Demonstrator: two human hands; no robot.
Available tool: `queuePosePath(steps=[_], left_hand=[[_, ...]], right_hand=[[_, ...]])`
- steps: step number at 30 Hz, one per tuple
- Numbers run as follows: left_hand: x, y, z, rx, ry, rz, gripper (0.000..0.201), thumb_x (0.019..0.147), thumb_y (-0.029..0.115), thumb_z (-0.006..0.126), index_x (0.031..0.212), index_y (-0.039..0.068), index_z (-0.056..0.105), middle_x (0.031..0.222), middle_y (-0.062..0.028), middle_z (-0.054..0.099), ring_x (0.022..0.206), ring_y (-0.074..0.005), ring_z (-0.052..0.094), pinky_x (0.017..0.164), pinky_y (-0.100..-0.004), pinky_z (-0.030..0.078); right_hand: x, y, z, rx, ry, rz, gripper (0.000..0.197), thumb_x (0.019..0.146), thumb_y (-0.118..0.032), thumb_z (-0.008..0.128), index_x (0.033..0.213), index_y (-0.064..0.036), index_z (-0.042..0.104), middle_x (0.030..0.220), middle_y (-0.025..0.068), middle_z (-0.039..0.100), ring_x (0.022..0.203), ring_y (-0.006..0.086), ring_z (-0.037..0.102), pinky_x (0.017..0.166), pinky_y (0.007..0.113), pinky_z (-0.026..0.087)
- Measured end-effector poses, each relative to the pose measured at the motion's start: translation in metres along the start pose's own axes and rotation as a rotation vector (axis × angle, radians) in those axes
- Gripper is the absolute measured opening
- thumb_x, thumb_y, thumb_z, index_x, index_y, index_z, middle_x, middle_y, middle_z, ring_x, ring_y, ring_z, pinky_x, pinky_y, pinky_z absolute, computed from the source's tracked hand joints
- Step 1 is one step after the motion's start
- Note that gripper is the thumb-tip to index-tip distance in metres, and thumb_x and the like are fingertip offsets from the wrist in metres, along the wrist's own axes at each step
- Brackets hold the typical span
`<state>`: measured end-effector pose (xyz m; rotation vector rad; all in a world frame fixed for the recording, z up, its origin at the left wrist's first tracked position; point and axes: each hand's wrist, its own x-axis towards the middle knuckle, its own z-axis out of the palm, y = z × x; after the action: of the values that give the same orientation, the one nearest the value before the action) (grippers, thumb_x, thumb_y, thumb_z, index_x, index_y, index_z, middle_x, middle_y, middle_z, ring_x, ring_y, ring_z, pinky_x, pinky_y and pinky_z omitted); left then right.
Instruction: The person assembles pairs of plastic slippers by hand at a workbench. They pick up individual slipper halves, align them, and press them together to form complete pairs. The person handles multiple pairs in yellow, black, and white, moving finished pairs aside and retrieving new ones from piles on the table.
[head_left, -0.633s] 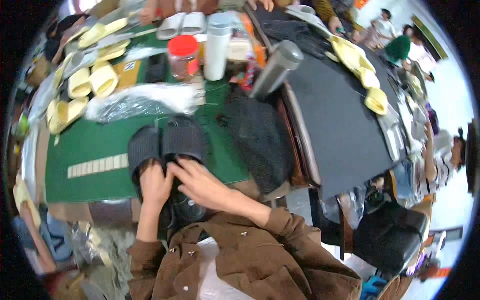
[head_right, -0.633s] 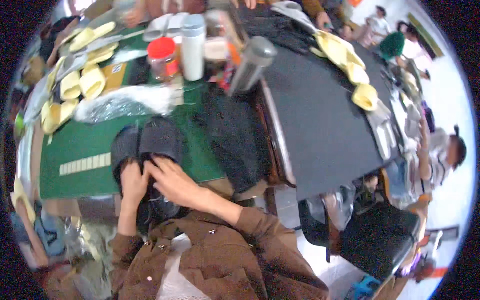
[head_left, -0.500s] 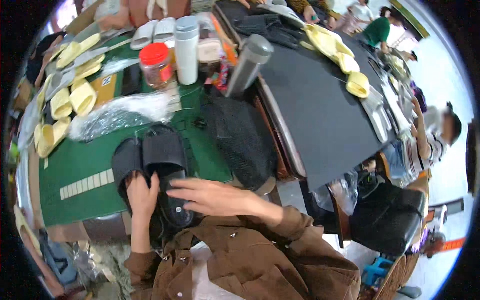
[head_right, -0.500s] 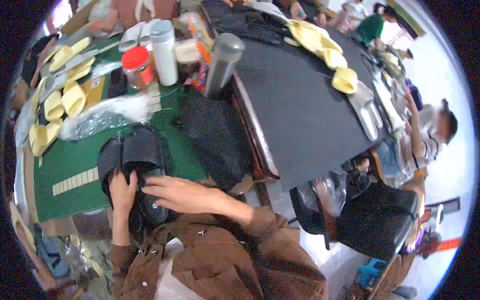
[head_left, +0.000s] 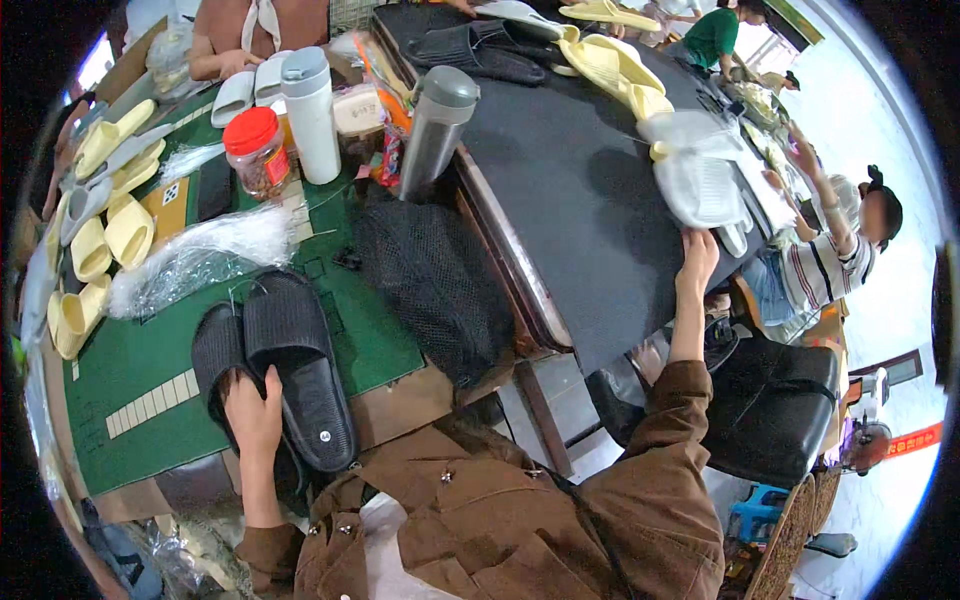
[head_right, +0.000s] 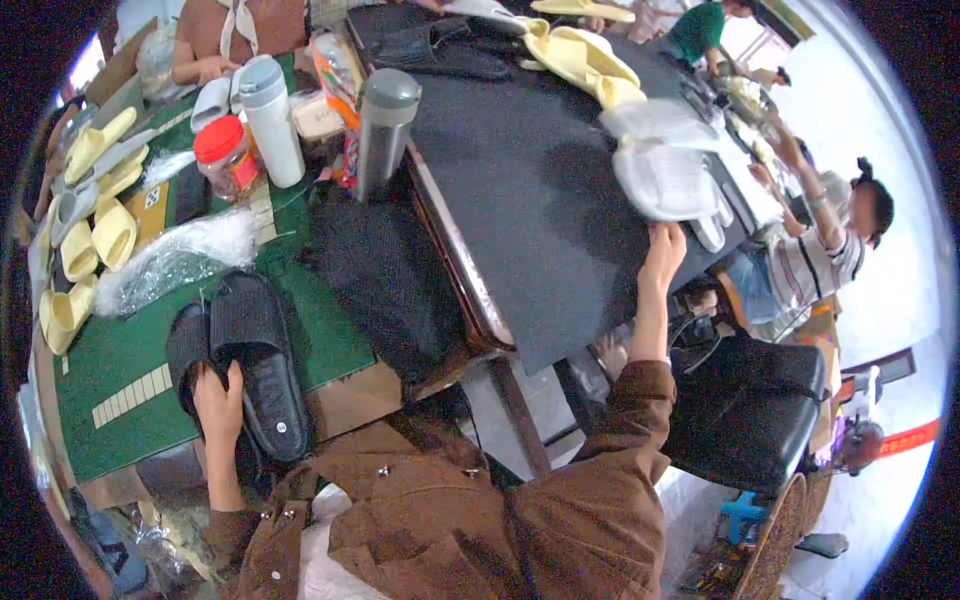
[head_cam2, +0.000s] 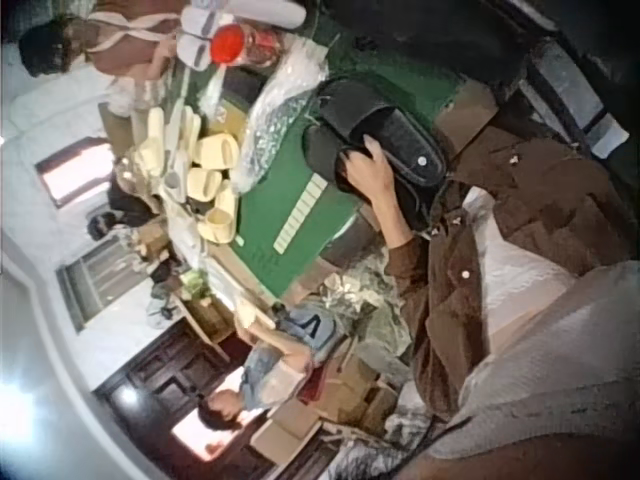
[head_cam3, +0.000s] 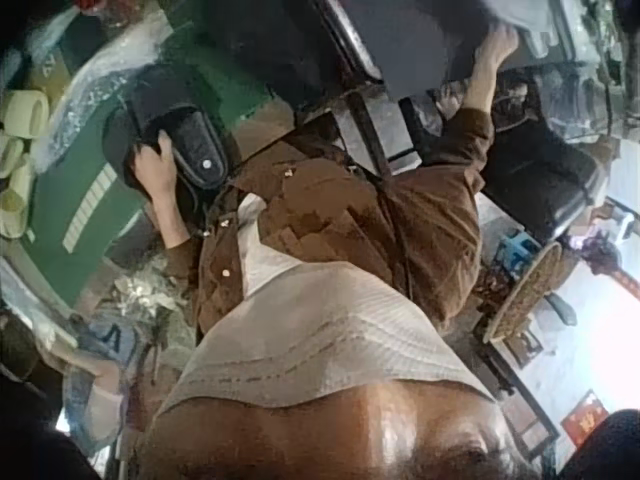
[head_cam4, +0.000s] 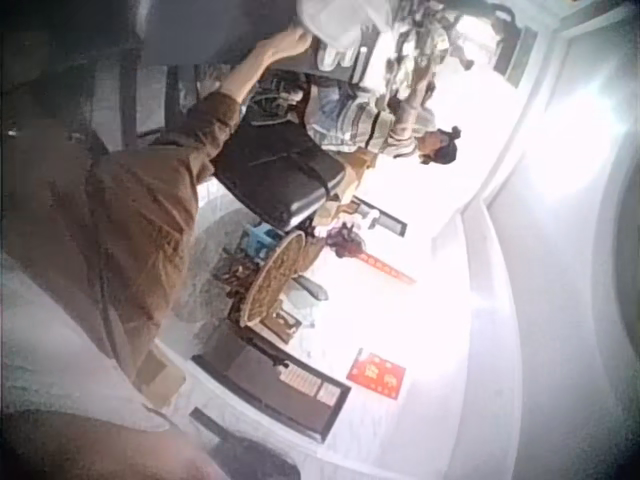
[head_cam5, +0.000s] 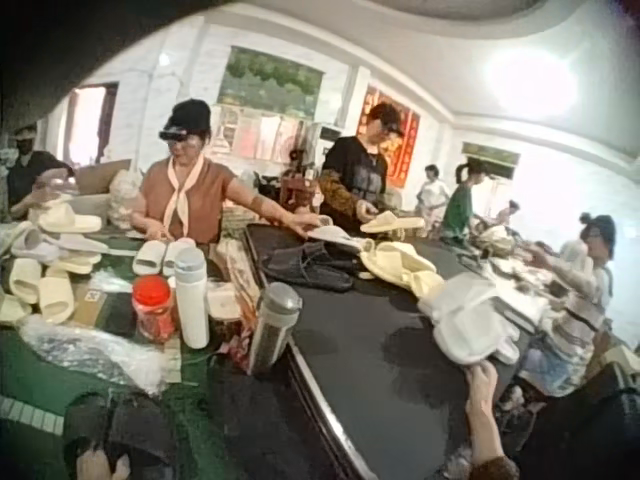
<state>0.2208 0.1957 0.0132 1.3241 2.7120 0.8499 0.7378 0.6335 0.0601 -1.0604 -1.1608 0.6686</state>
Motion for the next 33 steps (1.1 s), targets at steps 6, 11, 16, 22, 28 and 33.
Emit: queuePosePath(steps=[6, 11, 16, 22, 28, 33], left_hand=[[-0.007, -0.015, 0.005, 0.11, 0.144, 0.066, 0.04, 0.092, 0.025, 0.059, 0.092, -0.015, 0.056, 0.1, -0.0327, 0.056, 0.096, -0.0505, 0.051, 0.089, -0.0518, 0.04], [-0.005, -0.012, 0.0, 0.056, 0.001, -0.04, 0.043, 0.092, 0.028, 0.059, 0.093, -0.015, 0.056, 0.101, -0.034, 0.056, 0.097, -0.051, 0.051, 0.089, -0.052, 0.04], [-0.005, -0.01, 0.002, 0.063, 0.031, -0.055, 0.044, 0.092, 0.029, 0.058, 0.095, -0.015, 0.057, 0.101, -0.0345, 0.056, 0.098, -0.0509, 0.052, 0.088, -0.0522, 0.041], [-0.006, -0.014, -0.003, 0.08, -0.026, -0.087, 0.045, 0.092, 0.029, 0.058, 0.097, -0.016, 0.057, 0.102, -0.0339, 0.057, 0.098, -0.0501, 0.053, 0.089, -0.0519, 0.041], [-0.007, -0.016, 0.003, 0.091, 0.023, -0.036, 0.048, 0.092, 0.031, 0.057, 0.098, -0.017, 0.057, 0.108, -0.0351, 0.056, 0.101, -0.0501, 0.053, 0.093, -0.0525, 0.04], [-0.004, -0.006, 0.002, 0.097, 0.016, -0.041, 0.051, 0.092, 0.034, 0.056, 0.099, -0.017, 0.057, 0.109, -0.0359, 0.056, 0.102, -0.0503, 0.053, 0.094, -0.0525, 0.04]], right_hand=[[-0.001, -0.008, 0.024, -0.427, 0.263, -0.206, 0.038, 0.095, -0.013, 0.055, 0.124, 0.0097, 0.049, 0.115, 0.0137, 0.057, 0.107, 0.022, 0.054, 0.096, 0.03, 0.039], [0.019, -0.024, 0.017, -0.739, 0.455, -0.656, 0.046, 0.095, -0.019, 0.054, 0.133, 0.0054, 0.046, 0.13, 0.023, 0.049, 0.12, 0.0365, 0.047, 0.108, 0.044, 0.031], [0.059, -0.056, 0.016, -0.794, 0.034, -0.547, 0.047, 0.099, -0.034, 0.043, 0.136, -0.0059, 0.049, 0.134, 0.0176, 0.053, 0.127, 0.0346, 0.046, 0.113, 0.051, 0.021], [0.081, -0.098, 0.02, -1.5, -0.228, -0.493, 0.041, 0.089, -0.029, 0.05, 0.126, -0.0114, 0.055, 0.125, 0.0168, 0.059, 0.121, 0.0351, 0.052, 0.108, 0.05, 0.032], [0.072, -0.115, -0.002, -1.113, -0.452, -0.136, 0.029, 0.083, -0.015, 0.049, 0.107, -0.003, 0.06, 0.095, 0.013, 0.062, 0.091, 0.0285, 0.058, 0.079, 0.036, 0.044], [0.051, -0.087, -0.002, -0.314, -0.591, 0.206, 0.025, 0.082, -0.011, 0.05, 0.103, -0.0052, 0.062, 0.088, -0.0005, 0.056, 0.08, 0.008, 0.05, 0.071, 0.023, 0.04]])
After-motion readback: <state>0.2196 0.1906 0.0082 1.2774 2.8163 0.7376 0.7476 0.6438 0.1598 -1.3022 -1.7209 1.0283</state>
